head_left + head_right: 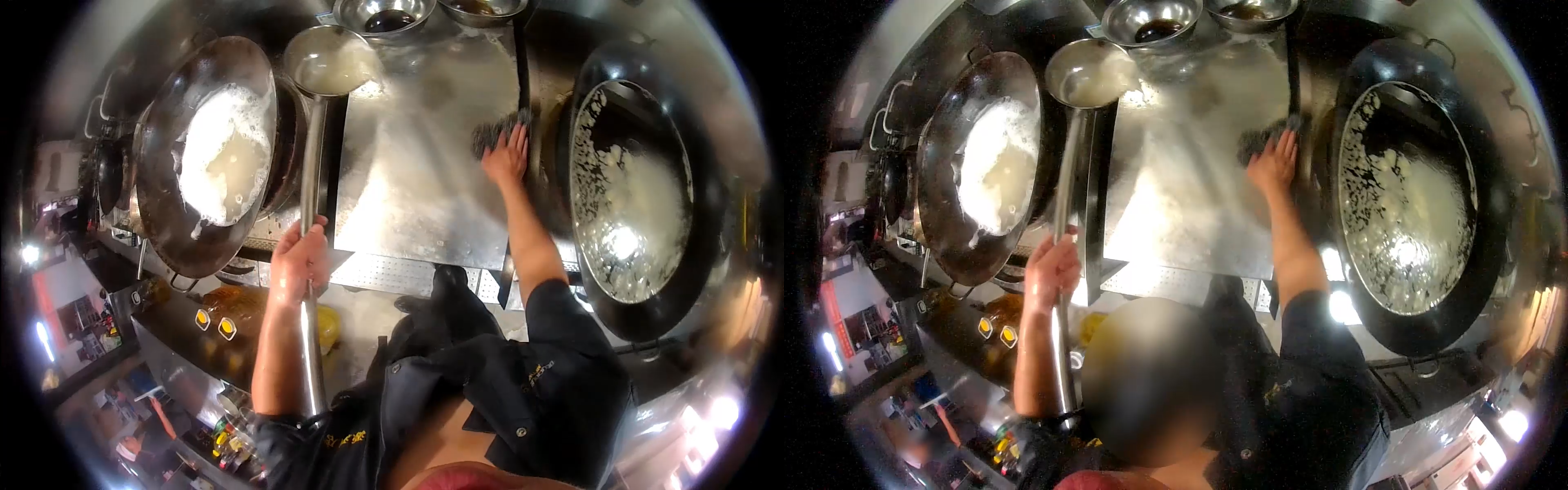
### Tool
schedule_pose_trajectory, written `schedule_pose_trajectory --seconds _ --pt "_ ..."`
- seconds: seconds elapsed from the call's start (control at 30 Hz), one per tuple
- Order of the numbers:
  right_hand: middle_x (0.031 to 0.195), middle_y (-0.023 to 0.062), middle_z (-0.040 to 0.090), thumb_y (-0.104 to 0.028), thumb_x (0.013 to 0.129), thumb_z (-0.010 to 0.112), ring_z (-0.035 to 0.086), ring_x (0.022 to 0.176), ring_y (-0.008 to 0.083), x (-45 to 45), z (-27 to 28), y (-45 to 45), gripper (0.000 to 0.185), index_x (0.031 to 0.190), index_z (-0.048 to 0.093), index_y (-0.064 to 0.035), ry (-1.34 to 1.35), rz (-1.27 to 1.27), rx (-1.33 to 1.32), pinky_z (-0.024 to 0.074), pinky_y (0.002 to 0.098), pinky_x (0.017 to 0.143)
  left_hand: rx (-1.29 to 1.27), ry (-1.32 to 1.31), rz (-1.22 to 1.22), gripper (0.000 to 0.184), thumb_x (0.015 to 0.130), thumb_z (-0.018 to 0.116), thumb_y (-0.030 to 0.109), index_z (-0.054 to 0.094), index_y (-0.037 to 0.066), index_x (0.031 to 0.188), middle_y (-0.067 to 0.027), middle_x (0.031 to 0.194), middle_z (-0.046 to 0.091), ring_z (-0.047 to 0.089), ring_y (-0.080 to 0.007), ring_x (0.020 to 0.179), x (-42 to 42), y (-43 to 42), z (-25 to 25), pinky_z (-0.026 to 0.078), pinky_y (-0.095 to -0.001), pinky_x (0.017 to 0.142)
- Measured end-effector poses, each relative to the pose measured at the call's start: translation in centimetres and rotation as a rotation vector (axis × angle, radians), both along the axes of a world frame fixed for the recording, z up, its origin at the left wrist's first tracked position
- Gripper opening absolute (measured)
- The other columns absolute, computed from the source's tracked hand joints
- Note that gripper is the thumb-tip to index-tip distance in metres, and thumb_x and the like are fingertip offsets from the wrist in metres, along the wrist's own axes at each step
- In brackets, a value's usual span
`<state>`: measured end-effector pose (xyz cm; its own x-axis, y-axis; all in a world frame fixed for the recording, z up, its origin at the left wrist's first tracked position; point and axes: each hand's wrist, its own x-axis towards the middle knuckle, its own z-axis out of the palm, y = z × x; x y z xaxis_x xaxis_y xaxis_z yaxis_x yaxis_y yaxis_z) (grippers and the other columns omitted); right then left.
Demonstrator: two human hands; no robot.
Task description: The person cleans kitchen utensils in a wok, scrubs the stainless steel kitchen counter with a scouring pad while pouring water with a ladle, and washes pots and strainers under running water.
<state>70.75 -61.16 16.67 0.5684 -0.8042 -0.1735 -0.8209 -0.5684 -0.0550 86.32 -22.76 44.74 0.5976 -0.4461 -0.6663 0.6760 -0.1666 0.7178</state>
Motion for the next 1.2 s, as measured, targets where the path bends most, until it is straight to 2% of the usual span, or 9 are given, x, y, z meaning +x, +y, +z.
schedule_pose_trajectory --seconds 0.13,0.2,0.27,0.5,0.73,0.8,0.93,1.07,1.2 --pt "0.167 0.0207 0.010 -0.039 0.100 0.047 0.006 0.155 0.0351 9.9 -0.4 -5.1 0.065 0.152 0.038 -0.0007 -0.006 0.115 -0.034 0.0049 0.0445 0.126 0.083 0.032 -0.092 0.036 0.098 0.061 0.015 0.051 -0.003 0.127 0.0047 0.065 0.048 0.043 -0.0036 0.045 -0.1 -1.2 -1.6 0.033 -0.0193 0.036" --pt "0.167 0.0183 0.011 -0.039 0.100 0.048 0.008 0.155 0.0338 13.4 -0.9 -3.3 0.064 0.153 0.039 -0.0029 0.034 0.215 -0.029 0.0053 0.0437 0.126 0.088 0.063 -0.082 0.025 0.100 0.055 0.014 0.048 0.003 0.122 0.0061 0.063 0.042 0.036 -0.0048 0.044 -0.4 -1.8 -2.8 0.026 -0.0228 0.037" --pt "0.168 0.0157 0.014 -0.040 0.101 0.047 0.012 0.155 0.0321 14.0 -1.0 -0.3 0.062 0.153 0.041 -0.0060 -0.087 0.673 0.115 0.0068 0.0423 0.126 0.245 0.015 -0.125 0.022 0.101 0.053 0.014 0.049 0.006 0.122 0.0058 0.063 0.041 0.036 -0.0051 0.044 -0.4 -2.0 -3.9 0.027 -0.0231 0.037" --pt "0.166 0.0169 0.017 -0.045 0.105 0.036 0.012 0.155 0.0313 12.5 -1.1 -9.7 0.061 0.153 0.041 -0.0077 0.000 0.181 0.010 0.0105 0.0435 0.125 0.233 -0.018 -0.185 0.027 0.101 0.051 0.011 0.047 0.004 0.127 0.0039 0.065 0.047 0.041 -0.0073 0.045 -2.7 3.9 -7.1 0.034 -0.0241 0.035" --pt "0.167 0.0136 0.019 -0.052 0.097 0.053 0.016 0.155 0.0271 31.9 -3.3 1.6 0.066 0.151 0.045 -0.0159 -0.090 0.772 0.070 0.0128 0.0408 0.126 0.187 0.187 0.084 0.038 0.101 0.047 0.000 0.043 0.010 0.137 0.0040 0.065 0.044 0.040 -0.0061 0.048 -7.7 6.8 -6.2 0.030 -0.0238 0.039" --pt "0.166 0.0121 0.022 -0.055 0.094 0.056 0.017 0.154 0.0265 31.9 -2.4 3.3 0.067 0.148 0.051 -0.0148 -0.162 0.964 0.024 0.0124 0.0409 0.126 0.192 0.141 0.019 0.035 0.101 0.053 0.008 0.042 0.007 0.134 0.0034 0.062 0.041 0.038 -0.0078 0.044 -8.7 7.9 -6.6 0.031 -0.0253 0.038" --pt "0.167 0.0129 0.019 -0.058 0.097 0.048 0.016 0.154 0.0283 29.9 -3.9 -6.0 0.071 0.152 0.043 -0.0135 -0.208 0.582 0.059 0.0132 0.0416 0.126 0.284 0.195 0.029 0.036 0.101 0.053 0.008 0.042 0.007 0.135 0.0032 0.062 0.041 0.038 -0.0079 0.045 -9.8 9.2 -6.1 0.030 -0.0242 0.039" --pt "0.168 0.0154 0.011 -0.068 0.099 0.031 0.007 0.156 0.0301 18.6 -0.7 -17.0 0.081 0.158 0.031 -0.0111 0.098 0.076 -0.051 0.0087 0.0416 0.126 0.243 0.209 0.102 0.029 0.100 0.051 0.006 0.045 0.009 0.128 0.0033 0.061 0.039 0.037 -0.0073 0.045 -10.6 8.8 -7.0 0.029 -0.0239 0.039" --pt "0.167 0.0210 0.009 -0.069 0.099 0.031 0.006 0.155 0.0346 11.8 -2.6 -15.9 0.086 0.157 0.030 -0.0054 0.084 -0.038 -0.130 0.0077 0.0450 0.125 0.246 0.162 0.085 0.025 0.100 0.050 0.006 0.046 0.010 0.124 0.0032 0.060 0.038 0.036 -0.0077 0.043 -11.9 10.4 -8.5 0.028 -0.0245 0.037"
